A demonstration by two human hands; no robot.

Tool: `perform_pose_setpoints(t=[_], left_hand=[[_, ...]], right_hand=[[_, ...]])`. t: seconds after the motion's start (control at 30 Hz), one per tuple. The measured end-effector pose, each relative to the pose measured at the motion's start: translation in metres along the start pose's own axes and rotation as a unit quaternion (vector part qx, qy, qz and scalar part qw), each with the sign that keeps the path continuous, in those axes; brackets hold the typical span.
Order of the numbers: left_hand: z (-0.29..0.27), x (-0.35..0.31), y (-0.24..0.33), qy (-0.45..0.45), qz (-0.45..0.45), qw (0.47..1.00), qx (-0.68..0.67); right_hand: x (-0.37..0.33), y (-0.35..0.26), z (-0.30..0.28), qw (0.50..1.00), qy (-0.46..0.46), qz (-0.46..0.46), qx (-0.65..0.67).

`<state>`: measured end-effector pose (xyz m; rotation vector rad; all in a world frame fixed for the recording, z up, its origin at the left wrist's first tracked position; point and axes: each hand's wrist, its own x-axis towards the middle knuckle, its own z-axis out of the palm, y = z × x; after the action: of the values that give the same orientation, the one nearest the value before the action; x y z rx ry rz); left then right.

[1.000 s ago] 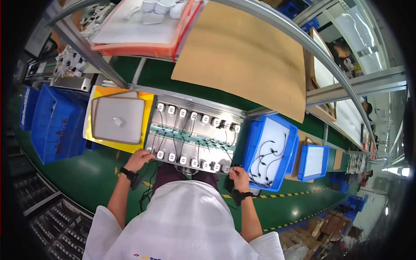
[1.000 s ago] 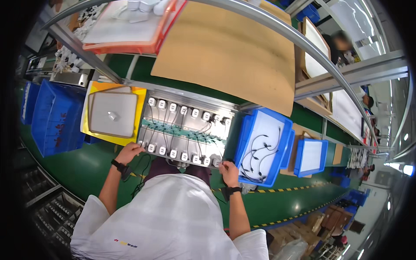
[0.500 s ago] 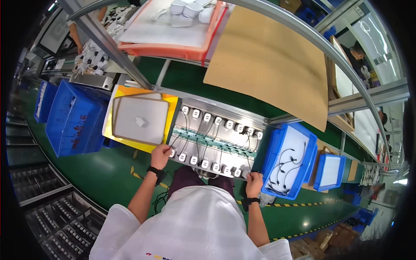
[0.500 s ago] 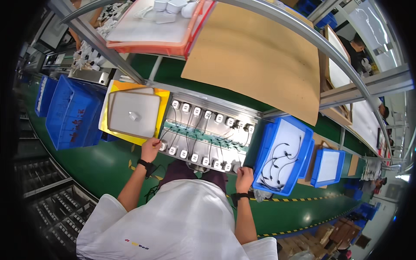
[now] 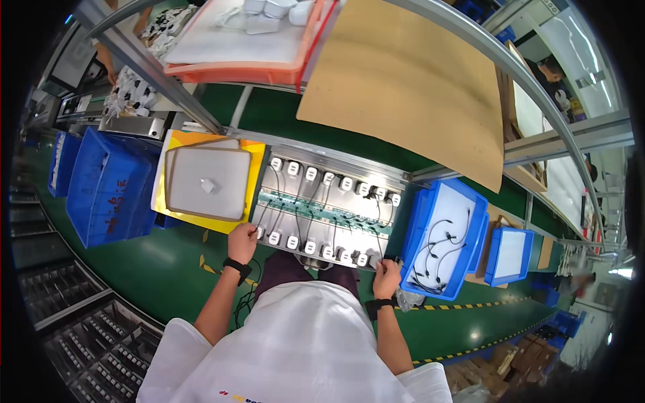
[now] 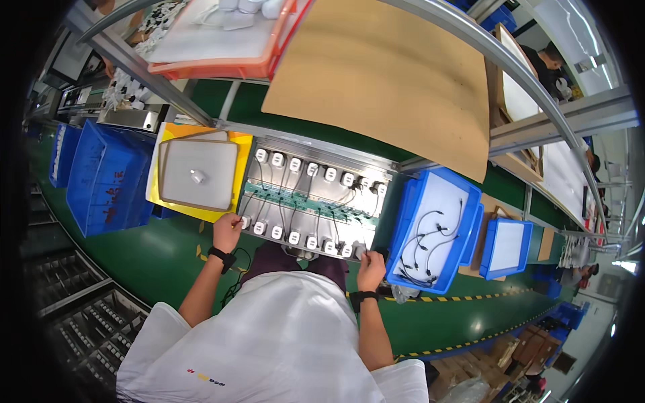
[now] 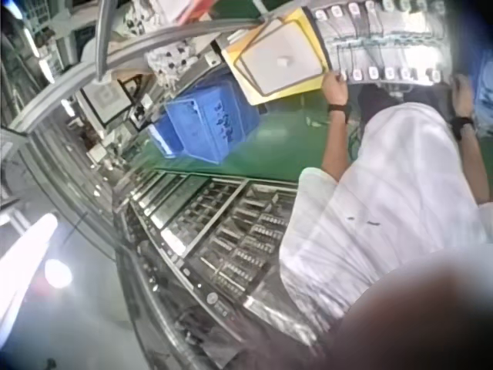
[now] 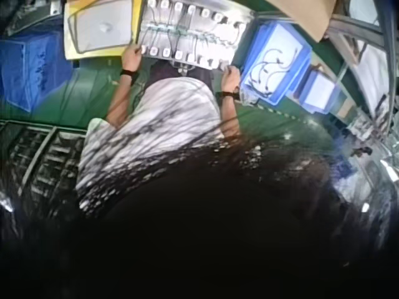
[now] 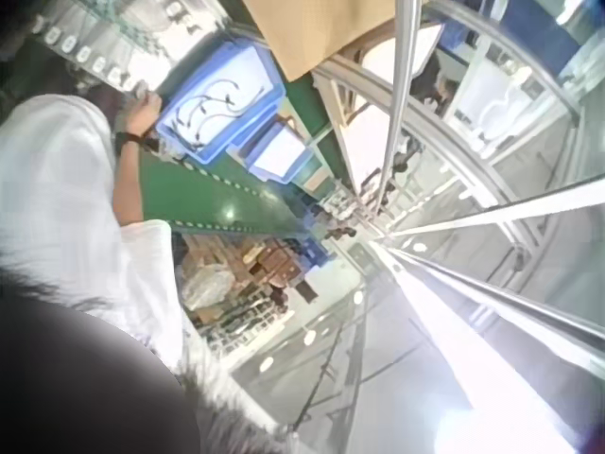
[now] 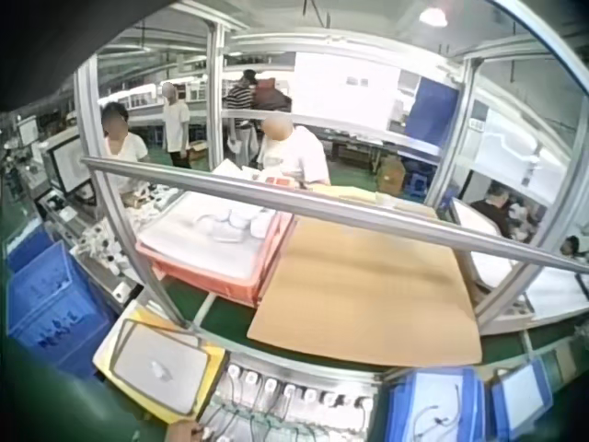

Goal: The recorder moves trays of electronic components and assembles small white parts at a workstation on a production floor.

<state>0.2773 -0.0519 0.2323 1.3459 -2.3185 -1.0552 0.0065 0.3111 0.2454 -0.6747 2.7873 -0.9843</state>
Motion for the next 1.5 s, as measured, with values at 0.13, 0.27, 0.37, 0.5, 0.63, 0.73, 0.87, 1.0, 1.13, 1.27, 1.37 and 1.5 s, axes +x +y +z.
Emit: perform_pose_setpoints(t=[0.13,0.27,0.37,0.5,0.63,0.73,0.87,1.0,1.13,1.27,1.37,1.5], left_hand=[[0.004,0.001,-0.002,-0.002,0.000,1.000,0.019],[0.007,-0.002,-0.002,0.015,0.000,1.000,0.017],[0.012,-0.001,0.001,0.026,0.021,0.999,0.033],[0.012,-0.004,0.009,0.023,-0.020,1.000,-0.002],[0.012,-0.014,0.020,0.042,-0.069,0.996,-0.029],[0.016,-0.029,0.035,0.165,-0.018,0.986,0.031],[0.023,-0.041,0.042,0.101,0.000,0.993,-0.063],[0.036,-0.043,0.040,0.058,0.061,0.995,-0.058],[0.050,-0.049,0.051,0.027,0.032,0.996,-0.076],[0.045,-0.041,0.055,0.051,0.014,0.997,-0.057],[0.050,-0.036,0.054,0.048,-0.058,0.995,-0.070],[0.054,-0.023,0.035,-0.012,-0.068,0.998,-0.001]], right_hand=[[0.000,0.001,0.002,1.000,0.022,-0.001,-0.006],[-0.001,0.009,0.000,1.000,-0.005,0.016,0.002],[-0.004,0.028,0.005,0.972,0.001,0.177,0.156],[-0.002,0.030,0.003,0.971,-0.009,0.188,0.146],[-0.004,0.018,0.001,0.997,-0.002,0.075,0.031],[-0.003,0.007,-0.006,0.999,-0.013,0.047,-0.007],[0.000,-0.005,-0.002,0.999,0.006,0.037,-0.026],[0.002,-0.008,-0.001,0.999,0.007,0.017,-0.038],[0.006,-0.007,-0.011,0.999,-0.016,0.005,-0.042],[0.011,-0.011,-0.012,0.998,-0.010,-0.033,-0.056],[0.017,-0.013,-0.022,0.998,-0.031,0.005,-0.049],[0.013,-0.012,-0.028,0.986,-0.110,0.126,0.002]])
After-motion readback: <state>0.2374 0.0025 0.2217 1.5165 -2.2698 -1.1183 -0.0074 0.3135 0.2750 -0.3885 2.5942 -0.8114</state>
